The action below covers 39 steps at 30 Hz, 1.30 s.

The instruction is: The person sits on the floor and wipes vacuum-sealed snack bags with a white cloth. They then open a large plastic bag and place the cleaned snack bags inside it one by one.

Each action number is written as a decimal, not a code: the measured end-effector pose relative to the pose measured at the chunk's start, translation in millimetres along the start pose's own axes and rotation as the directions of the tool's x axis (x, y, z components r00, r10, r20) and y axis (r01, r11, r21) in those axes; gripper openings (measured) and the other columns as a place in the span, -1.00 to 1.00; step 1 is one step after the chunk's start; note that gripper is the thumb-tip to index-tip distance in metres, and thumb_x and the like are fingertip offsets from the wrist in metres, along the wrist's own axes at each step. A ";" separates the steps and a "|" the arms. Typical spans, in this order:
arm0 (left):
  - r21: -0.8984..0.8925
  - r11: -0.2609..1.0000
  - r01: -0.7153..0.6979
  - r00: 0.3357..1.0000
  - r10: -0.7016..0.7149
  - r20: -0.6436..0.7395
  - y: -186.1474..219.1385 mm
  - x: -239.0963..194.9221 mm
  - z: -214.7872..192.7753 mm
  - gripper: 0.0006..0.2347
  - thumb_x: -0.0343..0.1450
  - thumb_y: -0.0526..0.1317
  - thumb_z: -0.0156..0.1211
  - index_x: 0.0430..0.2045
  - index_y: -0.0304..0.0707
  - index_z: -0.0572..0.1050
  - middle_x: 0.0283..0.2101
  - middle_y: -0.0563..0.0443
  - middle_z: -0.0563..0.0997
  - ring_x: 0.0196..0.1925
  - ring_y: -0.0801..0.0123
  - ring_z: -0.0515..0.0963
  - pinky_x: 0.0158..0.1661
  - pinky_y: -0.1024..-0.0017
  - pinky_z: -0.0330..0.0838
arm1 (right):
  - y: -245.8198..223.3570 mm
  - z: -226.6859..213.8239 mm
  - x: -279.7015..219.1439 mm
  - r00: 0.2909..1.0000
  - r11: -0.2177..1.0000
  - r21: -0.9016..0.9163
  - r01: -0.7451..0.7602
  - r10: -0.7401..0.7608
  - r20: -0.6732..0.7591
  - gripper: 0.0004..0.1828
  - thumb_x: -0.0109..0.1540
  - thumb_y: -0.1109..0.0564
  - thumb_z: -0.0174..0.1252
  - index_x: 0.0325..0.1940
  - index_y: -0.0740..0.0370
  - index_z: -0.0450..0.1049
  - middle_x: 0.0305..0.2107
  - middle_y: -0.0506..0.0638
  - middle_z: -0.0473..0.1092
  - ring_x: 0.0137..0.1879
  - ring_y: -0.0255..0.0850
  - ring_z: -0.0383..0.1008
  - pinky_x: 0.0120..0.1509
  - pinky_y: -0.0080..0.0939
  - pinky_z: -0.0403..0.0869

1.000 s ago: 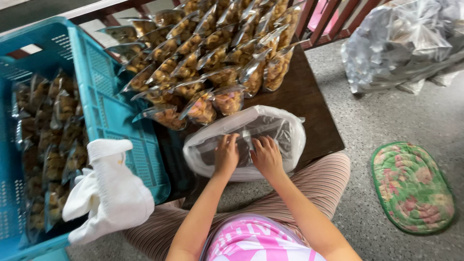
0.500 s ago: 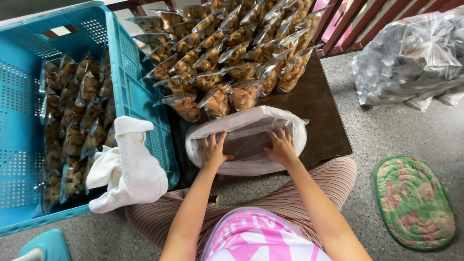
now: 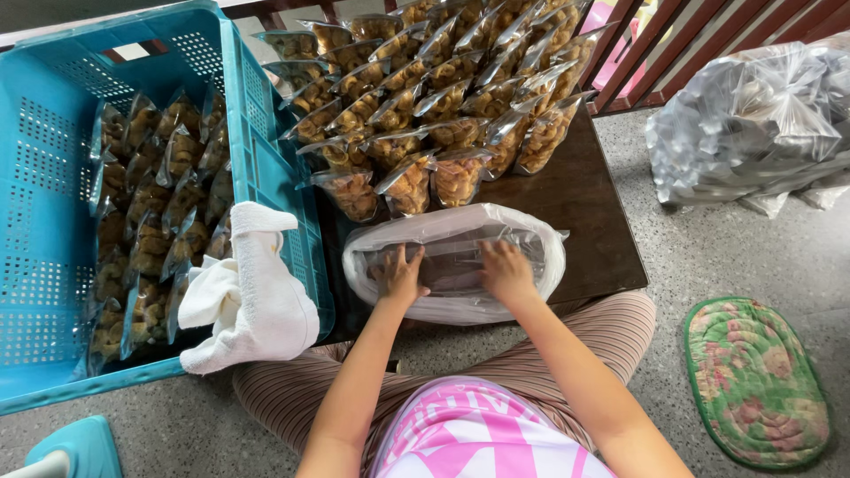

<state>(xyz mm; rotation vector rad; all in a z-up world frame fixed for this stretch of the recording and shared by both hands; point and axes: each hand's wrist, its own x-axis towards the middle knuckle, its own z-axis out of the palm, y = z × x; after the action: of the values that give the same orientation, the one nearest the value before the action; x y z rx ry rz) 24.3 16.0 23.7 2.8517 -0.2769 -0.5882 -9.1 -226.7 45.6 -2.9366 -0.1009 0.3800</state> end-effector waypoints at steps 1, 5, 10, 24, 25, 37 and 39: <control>-0.027 1.000 -0.015 0.999 0.014 -0.035 2.5 2.5 -0.7 -0.34 0.22 -0.05 0.52 0.23 0.19 0.32 0.42 -0.06 0.18 0.43 -0.12 0.16 0.23 -0.35 0.11 | -10.0 4.0 6.3 0.994 0.994 0.047 0.103 -0.101 -0.052 -0.02 0.15 -0.12 0.39 0.57 0.01 0.09 0.35 0.25 0.19 0.48 0.19 0.18 0.52 0.16 0.31; -0.333 0.906 -0.260 0.946 0.169 -0.277 11.8 28.1 4.5 -0.75 0.46 -0.24 0.19 0.04 0.00 0.55 0.10 -0.05 0.60 0.16 0.02 0.56 0.16 0.08 0.48 | -50.5 14.7 17.2 0.975 0.986 -0.062 0.153 -0.140 0.175 -0.07 0.07 -0.24 0.46 0.43 -0.27 0.14 0.52 0.00 -0.22 0.61 0.32 -0.37 0.36 0.81 0.00; -0.251 0.877 -0.410 0.839 0.255 -0.481 27.6 76.6 9.2 -0.74 0.34 -0.36 0.16 -0.10 -0.17 0.59 -0.03 -0.12 0.64 0.01 -0.07 0.59 -0.04 0.06 0.46 | -68.5 10.4 9.1 0.952 0.993 -0.013 0.116 -0.107 0.287 0.05 0.02 -0.27 0.47 0.50 -0.45 0.06 0.54 -0.10 -0.32 0.62 0.34 -0.48 0.25 0.96 -0.02; -0.201 0.923 -0.327 0.838 0.185 -0.512 0.5 32.4 19.0 -0.74 0.30 -0.38 0.29 -0.17 -0.11 0.49 -0.09 -0.03 0.52 0.09 0.00 0.50 0.00 0.01 0.47 | -15.9 27.5 19.3 0.962 0.980 0.188 0.068 -0.014 -0.273 -0.47 0.26 -0.11 0.30 0.30 -0.11 0.36 0.20 -0.05 0.34 0.41 -0.04 0.28 0.46 0.28 0.37; -0.174 0.956 -0.236 0.892 0.142 -0.430 -0.9 29.8 17.0 -0.65 0.26 -0.32 0.38 -0.09 -0.09 0.47 -0.01 -0.02 0.49 0.15 0.00 0.46 -0.01 -0.07 0.44 | -7.5 23.3 25.9 0.971 0.971 0.230 0.057 0.001 -0.241 -0.41 0.23 -0.11 0.31 0.33 -0.12 0.35 0.25 -0.02 0.32 0.42 0.04 0.27 0.46 0.29 0.41; -0.010 0.991 0.137 0.984 -0.135 0.118 3.6 37.8 -23.7 0.16 0.04 0.05 0.67 0.47 0.46 -0.18 0.57 0.07 -0.17 0.58 -0.15 -0.15 0.29 -0.32 0.15 | -17.2 -55.6 44.9 0.889 0.966 -0.013 -0.258 0.242 0.389 0.43 -0.12 -0.24 0.61 0.59 -0.51 -0.22 0.57 -0.14 -0.28 0.58 0.33 -0.14 0.35 0.54 0.28; -0.050 0.990 0.133 0.983 -0.125 0.131 2.2 39.6 -24.8 0.13 0.05 0.03 0.67 0.47 0.48 -0.15 0.57 0.08 -0.19 0.58 -0.15 -0.18 0.29 -0.35 0.11 | -16.8 -47.7 45.6 0.904 0.966 -0.018 -0.259 0.249 0.348 0.40 -0.10 -0.27 0.60 0.60 -0.47 -0.20 0.56 -0.11 -0.25 0.56 0.33 -0.12 0.37 0.52 0.26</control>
<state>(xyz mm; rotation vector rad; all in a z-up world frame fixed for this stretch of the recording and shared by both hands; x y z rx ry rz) 69.8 9.2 31.9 2.7956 -0.0934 -0.7929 46.5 -214.1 82.9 -2.8245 0.2435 0.9305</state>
